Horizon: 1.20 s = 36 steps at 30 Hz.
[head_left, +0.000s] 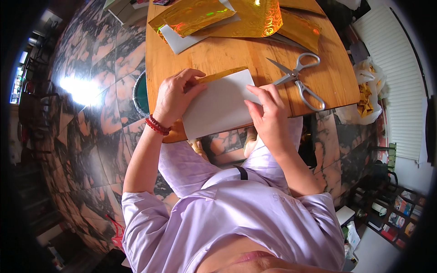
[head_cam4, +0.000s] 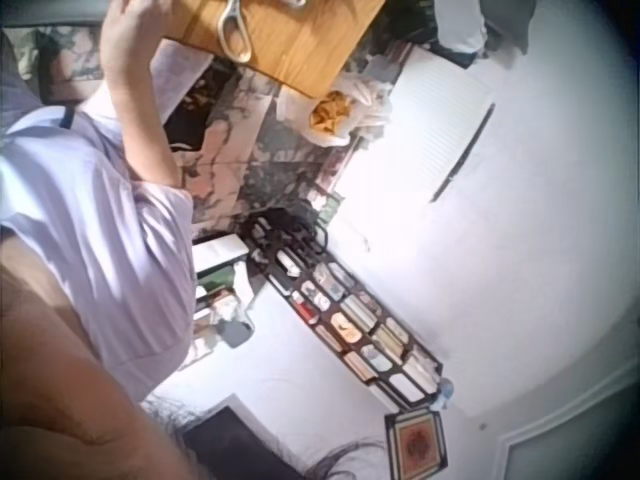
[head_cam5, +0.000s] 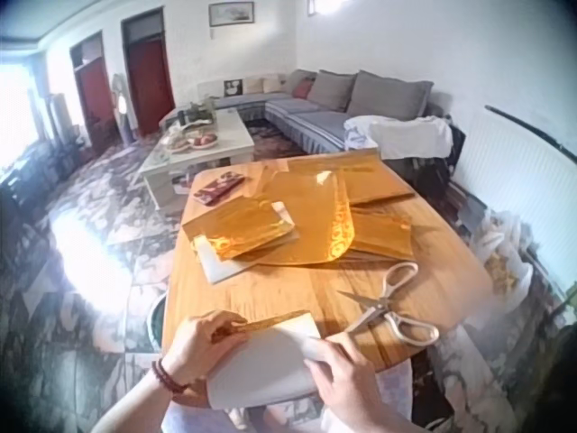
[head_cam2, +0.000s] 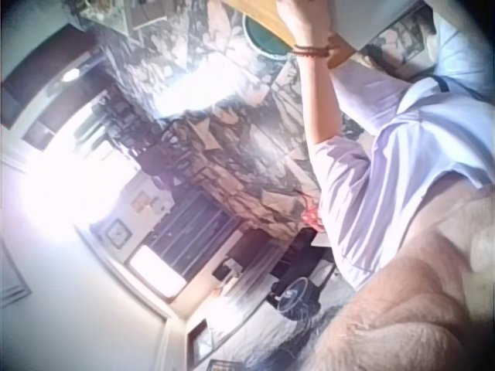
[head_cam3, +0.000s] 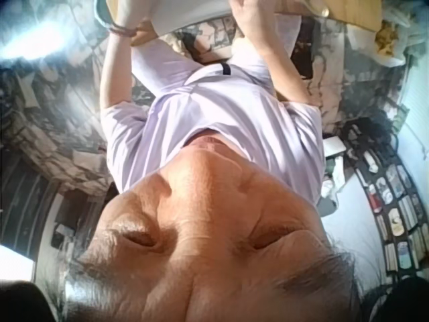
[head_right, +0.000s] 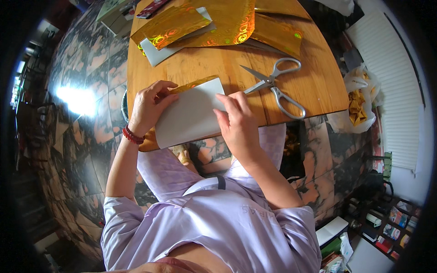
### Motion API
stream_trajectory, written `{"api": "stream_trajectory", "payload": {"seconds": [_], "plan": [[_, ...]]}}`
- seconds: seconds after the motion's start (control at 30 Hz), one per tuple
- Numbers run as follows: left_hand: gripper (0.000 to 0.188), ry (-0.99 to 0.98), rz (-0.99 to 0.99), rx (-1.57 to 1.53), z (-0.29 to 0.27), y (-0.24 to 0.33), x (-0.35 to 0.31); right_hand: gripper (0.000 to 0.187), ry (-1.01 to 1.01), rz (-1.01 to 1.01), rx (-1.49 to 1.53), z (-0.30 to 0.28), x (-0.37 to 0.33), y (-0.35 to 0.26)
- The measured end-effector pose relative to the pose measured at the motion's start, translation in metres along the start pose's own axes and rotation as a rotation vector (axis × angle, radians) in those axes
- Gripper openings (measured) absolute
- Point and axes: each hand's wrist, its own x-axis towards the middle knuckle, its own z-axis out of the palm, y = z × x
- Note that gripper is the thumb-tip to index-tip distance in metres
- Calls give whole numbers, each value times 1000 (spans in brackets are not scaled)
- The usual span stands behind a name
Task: The person folds a grey card by hand and then covers it with a gold holographic sheet. They use scissors to trim the excess gold material and fold the edges of the sheet over the card.
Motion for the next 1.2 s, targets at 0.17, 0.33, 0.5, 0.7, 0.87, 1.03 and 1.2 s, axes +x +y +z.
{"api": "stream_trajectory", "payload": {"seconds": [0.17, 0.33, 0.5, 0.7, 0.87, 1.03, 1.2], "plan": [[18, 59, 33, 51, 1, -4, 3, 34, -18, -21, -182, 3, 4, -4], [15, 71, 44, 39, 3, -5, 6, 32, -2, -38, -227, 5, 7, -3], [11, 106, 57, 60, 5, -5, 9, 31, 3, -18, -234, 7, 8, -3], [10, 123, 37, 62, 6, -5, 11, 30, 13, -20, -239, 8, 11, -1], [9, 123, 30, 89, 5, -2, 12, 28, 9, -18, -243, 9, 11, 0], [12, 118, 31, 177, 5, 2, 13, 27, -7, -9, -264, 8, 12, 0], [13, 120, 38, 210, 6, 0, 12, 27, -13, -4, -263, 8, 13, 0]]}}
